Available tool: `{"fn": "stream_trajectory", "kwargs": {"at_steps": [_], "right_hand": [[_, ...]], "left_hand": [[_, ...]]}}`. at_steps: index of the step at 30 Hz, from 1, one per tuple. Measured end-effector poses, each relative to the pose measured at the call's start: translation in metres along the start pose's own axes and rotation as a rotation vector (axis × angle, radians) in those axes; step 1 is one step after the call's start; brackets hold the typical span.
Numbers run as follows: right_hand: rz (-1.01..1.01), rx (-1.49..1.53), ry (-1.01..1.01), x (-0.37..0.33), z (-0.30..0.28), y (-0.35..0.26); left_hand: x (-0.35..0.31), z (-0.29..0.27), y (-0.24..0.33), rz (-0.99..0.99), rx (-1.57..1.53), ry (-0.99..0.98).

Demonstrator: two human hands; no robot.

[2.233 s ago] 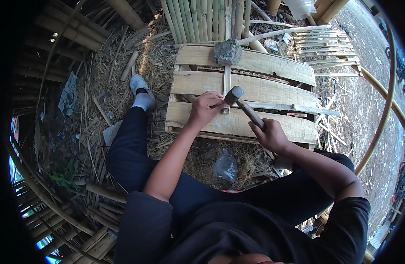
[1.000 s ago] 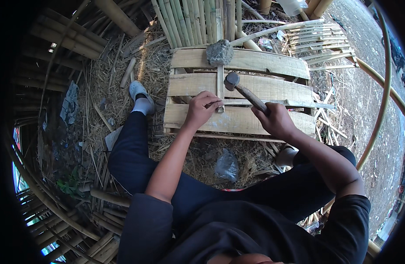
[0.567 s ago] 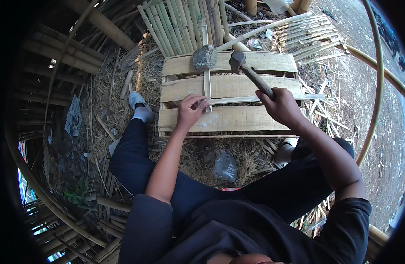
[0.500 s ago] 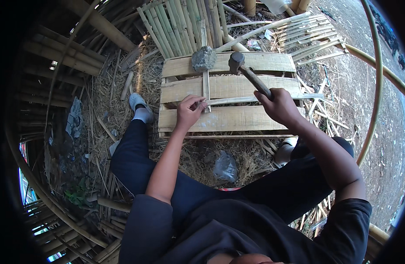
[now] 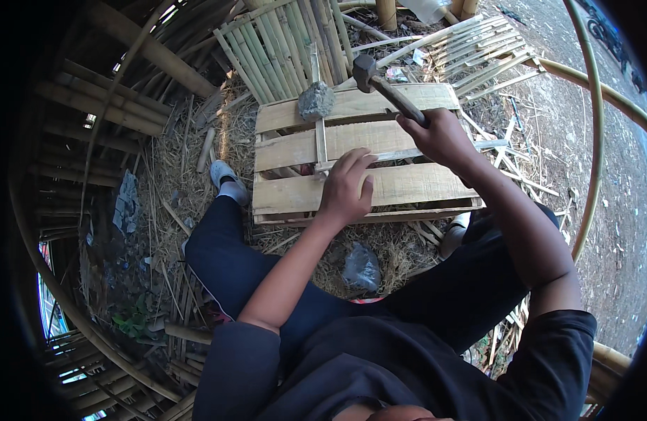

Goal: The person hammers a nail into a thin wood strip to attach it across a wooden crate, then hammers a second nail into the same strip.

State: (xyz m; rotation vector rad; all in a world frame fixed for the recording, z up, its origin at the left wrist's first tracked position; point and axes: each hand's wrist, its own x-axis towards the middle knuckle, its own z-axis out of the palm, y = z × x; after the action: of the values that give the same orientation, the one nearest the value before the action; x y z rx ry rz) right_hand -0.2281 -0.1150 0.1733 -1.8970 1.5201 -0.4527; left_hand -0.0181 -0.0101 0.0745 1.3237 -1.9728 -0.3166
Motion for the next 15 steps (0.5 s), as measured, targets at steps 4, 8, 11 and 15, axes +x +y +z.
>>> {"fn": "stream_trajectory", "kwargs": {"at_steps": [4, 8, 11, 15], "right_hand": [[-0.066, 0.02, 0.103, 0.012, -0.018, -0.001], [0.022, 0.112, 0.124, 0.019, -0.025, 0.005], [0.049, 0.187, 0.085, 0.017, -0.024, -0.003], [-0.018, 0.011, -0.02, 0.027, -0.019, 0.006]], "left_hand": [[0.052, 0.066, 0.003, -0.003, 0.044, -0.053], [0.118, 0.096, -0.002, -0.086, 0.168, -0.082], [0.117, 0.123, -0.025, -0.136, 0.251, -0.029], [0.106, 0.134, -0.026, -0.247, 0.456, -0.305]]}}
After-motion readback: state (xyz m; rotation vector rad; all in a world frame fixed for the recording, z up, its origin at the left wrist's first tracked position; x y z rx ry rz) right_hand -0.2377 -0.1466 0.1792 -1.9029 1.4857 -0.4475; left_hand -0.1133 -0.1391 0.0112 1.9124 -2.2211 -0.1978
